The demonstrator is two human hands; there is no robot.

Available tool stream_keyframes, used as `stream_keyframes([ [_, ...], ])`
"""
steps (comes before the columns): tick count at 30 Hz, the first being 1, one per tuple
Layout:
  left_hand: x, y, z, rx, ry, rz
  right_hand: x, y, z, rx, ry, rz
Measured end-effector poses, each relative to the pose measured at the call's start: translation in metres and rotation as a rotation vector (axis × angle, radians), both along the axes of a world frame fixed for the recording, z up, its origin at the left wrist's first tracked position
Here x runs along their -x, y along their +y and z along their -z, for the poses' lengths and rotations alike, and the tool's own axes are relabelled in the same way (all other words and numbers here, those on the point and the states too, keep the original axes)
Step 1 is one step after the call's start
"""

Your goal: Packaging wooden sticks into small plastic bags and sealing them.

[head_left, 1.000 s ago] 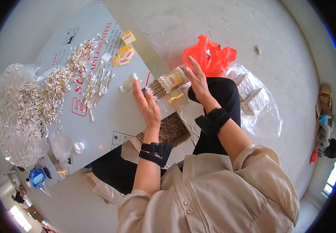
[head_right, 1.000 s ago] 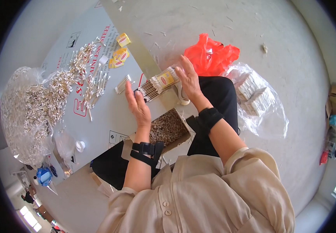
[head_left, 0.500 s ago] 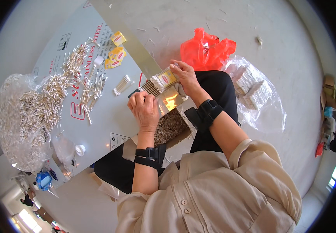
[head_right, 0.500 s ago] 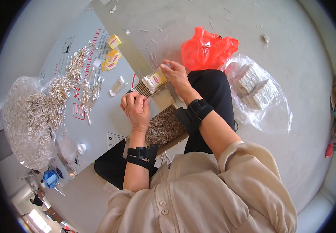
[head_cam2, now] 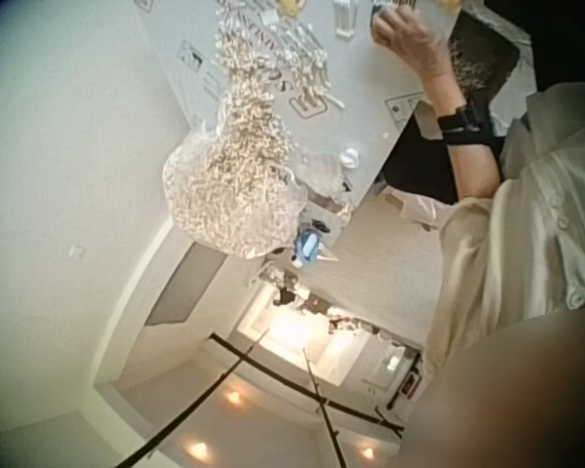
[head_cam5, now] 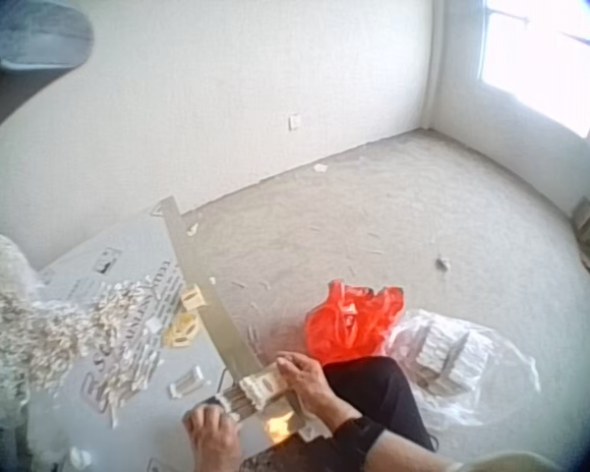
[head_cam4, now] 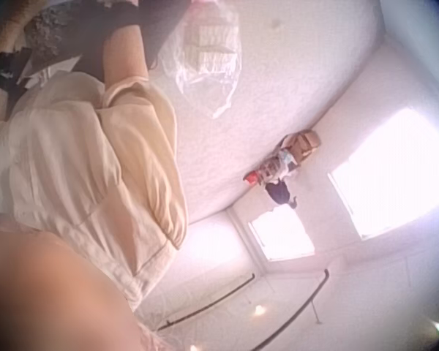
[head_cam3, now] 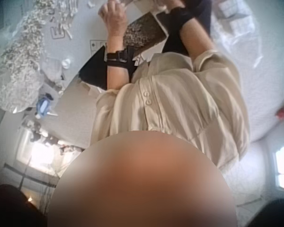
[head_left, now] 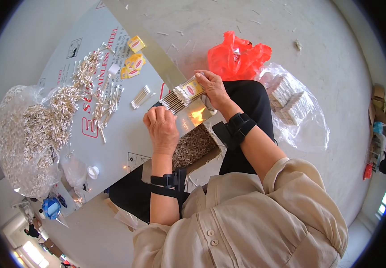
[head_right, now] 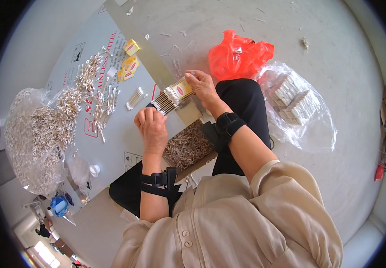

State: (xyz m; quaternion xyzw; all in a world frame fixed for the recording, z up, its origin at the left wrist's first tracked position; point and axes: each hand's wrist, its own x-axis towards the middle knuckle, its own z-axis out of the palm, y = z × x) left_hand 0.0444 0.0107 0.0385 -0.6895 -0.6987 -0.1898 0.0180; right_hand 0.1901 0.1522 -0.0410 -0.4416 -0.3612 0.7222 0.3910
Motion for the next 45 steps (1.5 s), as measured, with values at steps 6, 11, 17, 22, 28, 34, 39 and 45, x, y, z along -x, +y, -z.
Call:
stream_keyframes([
  [6,-0.004,-0.005,0.005,0.027,-0.037,-0.094,0.001,0.0,0.004,-0.007,0.016,-0.012],
  [11,-0.005,-0.003,0.004,0.029,-0.053,-0.062,0.001,0.0,0.004,-0.034,-0.018,-0.012],
  [17,-0.003,0.002,-0.001,0.014,0.018,0.011,0.0,0.0,0.005,-0.045,-0.011,-0.012],
  [22,-0.005,0.01,0.002,-0.037,0.128,0.032,0.003,-0.002,0.001,-0.044,-0.016,-0.006],
  [28,-0.002,0.014,0.002,-0.065,0.143,0.106,0.0,-0.002,-0.003,-0.044,-0.029,-0.021],
  [34,0.002,0.017,0.013,-0.045,0.158,0.138,0.002,-0.004,-0.005,-0.071,-0.041,-0.027],
  [39,-0.002,0.024,0.014,-0.071,0.129,0.154,0.002,-0.003,-0.008,-0.109,-0.083,-0.017],
  [45,-0.012,0.021,0.037,-0.305,-0.65,-0.179,0.002,-0.006,-0.019,-0.097,-0.113,-0.006],
])
